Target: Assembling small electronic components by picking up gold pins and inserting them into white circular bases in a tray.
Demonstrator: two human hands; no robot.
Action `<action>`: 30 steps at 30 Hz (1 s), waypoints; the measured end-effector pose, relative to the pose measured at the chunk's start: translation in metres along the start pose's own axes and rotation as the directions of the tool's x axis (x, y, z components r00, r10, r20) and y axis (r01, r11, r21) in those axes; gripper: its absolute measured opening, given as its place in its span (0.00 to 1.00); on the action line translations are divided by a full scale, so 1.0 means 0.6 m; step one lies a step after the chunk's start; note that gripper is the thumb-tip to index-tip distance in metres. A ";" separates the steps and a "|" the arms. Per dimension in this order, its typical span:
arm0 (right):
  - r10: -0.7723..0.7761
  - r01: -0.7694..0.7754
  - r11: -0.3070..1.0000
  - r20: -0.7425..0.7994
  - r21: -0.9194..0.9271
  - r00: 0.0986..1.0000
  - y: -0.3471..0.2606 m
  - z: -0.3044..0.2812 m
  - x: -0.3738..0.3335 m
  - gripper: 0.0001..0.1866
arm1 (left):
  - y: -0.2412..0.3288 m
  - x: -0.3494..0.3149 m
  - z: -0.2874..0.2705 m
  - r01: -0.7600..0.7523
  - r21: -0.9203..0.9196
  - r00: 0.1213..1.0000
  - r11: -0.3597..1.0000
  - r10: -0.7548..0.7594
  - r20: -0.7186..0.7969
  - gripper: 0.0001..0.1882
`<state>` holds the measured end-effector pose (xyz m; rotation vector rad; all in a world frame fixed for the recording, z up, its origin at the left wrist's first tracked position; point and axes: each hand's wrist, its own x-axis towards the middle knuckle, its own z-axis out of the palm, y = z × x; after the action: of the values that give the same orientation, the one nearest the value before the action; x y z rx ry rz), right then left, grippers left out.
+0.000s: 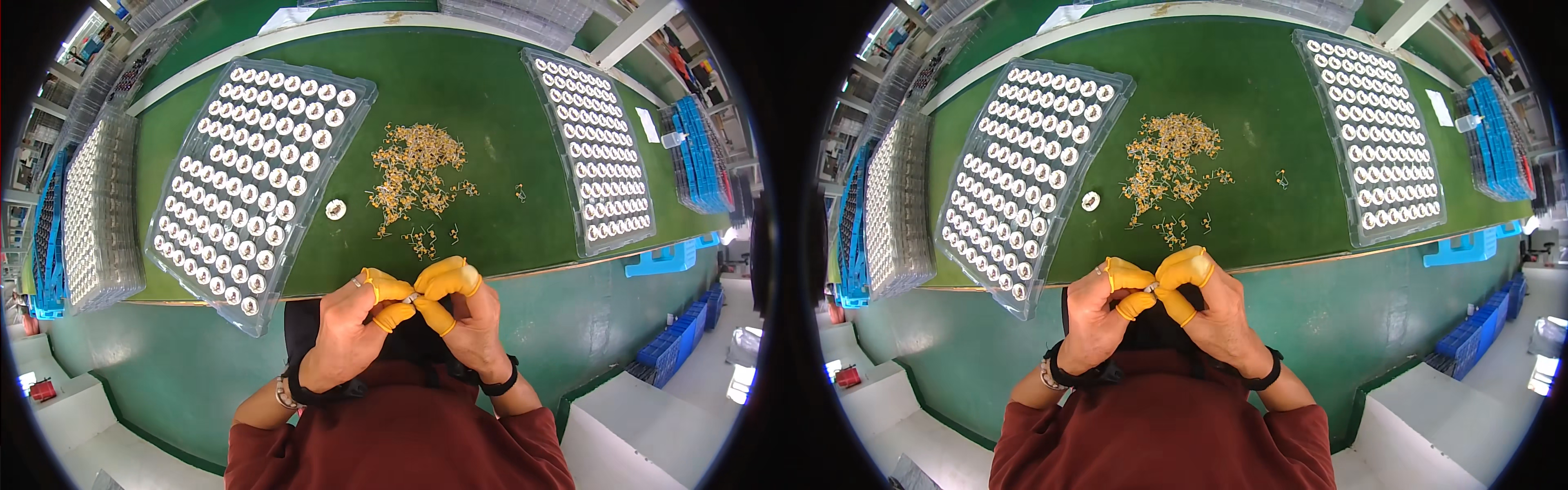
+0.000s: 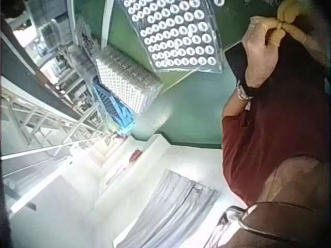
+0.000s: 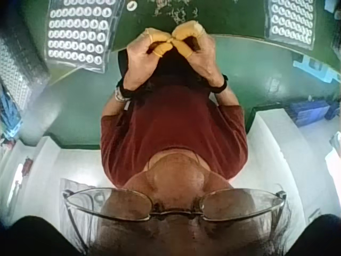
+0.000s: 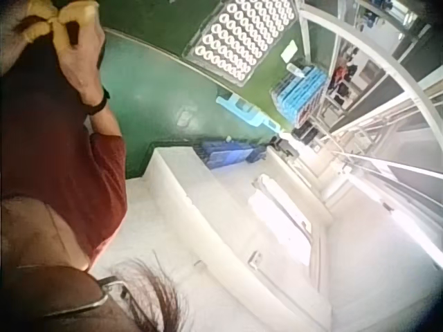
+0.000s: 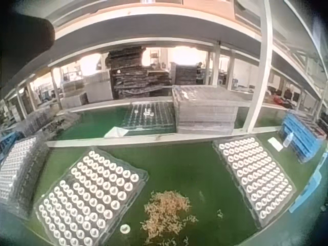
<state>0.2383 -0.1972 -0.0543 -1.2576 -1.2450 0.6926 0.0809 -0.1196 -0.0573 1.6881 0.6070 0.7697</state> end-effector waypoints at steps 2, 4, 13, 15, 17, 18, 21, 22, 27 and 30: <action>0.008 0.004 0.989 -0.080 0.146 0.997 0.008 0.009 -0.005 0.16 | 0.003 0.000 0.004 -0.028 -0.011 1.000 1.000 0.028 -0.003 0.12; 0.050 -0.027 0.985 -0.132 0.169 0.990 0.007 0.016 -0.008 0.16 | 0.015 -0.005 0.015 0.226 -0.451 0.959 0.863 -0.278 -0.050 0.14; -0.047 0.008 0.916 -0.085 -0.402 0.995 -0.008 -0.031 0.019 0.14 | 0.003 0.002 0.005 0.276 -0.573 0.936 0.771 -0.352 -0.022 0.11; -0.187 0.082 0.770 -0.100 -0.633 0.977 0.003 -0.050 0.046 0.14 | 0.003 0.004 0.001 0.269 -0.569 0.943 0.777 -0.334 -0.010 0.11; -0.188 0.095 0.642 -0.037 -0.761 0.981 0.011 -0.060 0.063 0.12 | 0.006 0.009 0.005 0.272 -0.581 0.942 0.767 -0.335 -0.001 0.10; -0.188 0.094 0.641 -0.038 -0.762 0.981 0.013 -0.063 0.065 0.12 | 0.009 0.011 0.006 0.276 -0.593 0.941 0.756 -0.338 0.007 0.10; -0.169 0.123 0.565 0.032 -0.816 0.985 0.018 -0.070 0.065 0.10 | 0.017 0.014 0.006 0.311 -0.604 0.926 0.734 -0.376 0.019 0.10; -0.134 0.086 0.633 0.000 -0.769 0.991 0.017 -0.074 0.065 0.09 | 0.017 0.013 0.004 0.312 -0.604 0.926 0.733 -0.377 0.020 0.10; -0.071 -0.015 0.838 -0.135 -0.546 0.988 -0.001 -0.085 0.062 0.10 | 0.015 0.010 0.000 0.337 -0.538 0.931 0.773 -0.357 0.070 0.11; -0.037 -0.062 0.843 -0.173 -0.534 0.984 0.001 -0.088 0.058 0.11 | 0.019 0.015 0.006 0.343 -0.522 0.924 0.780 -0.381 0.039 0.12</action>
<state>0.2968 -0.1817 -0.0368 -1.7474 -1.3287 0.2235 0.0894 -0.1179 -0.0453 1.0031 0.6741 0.6375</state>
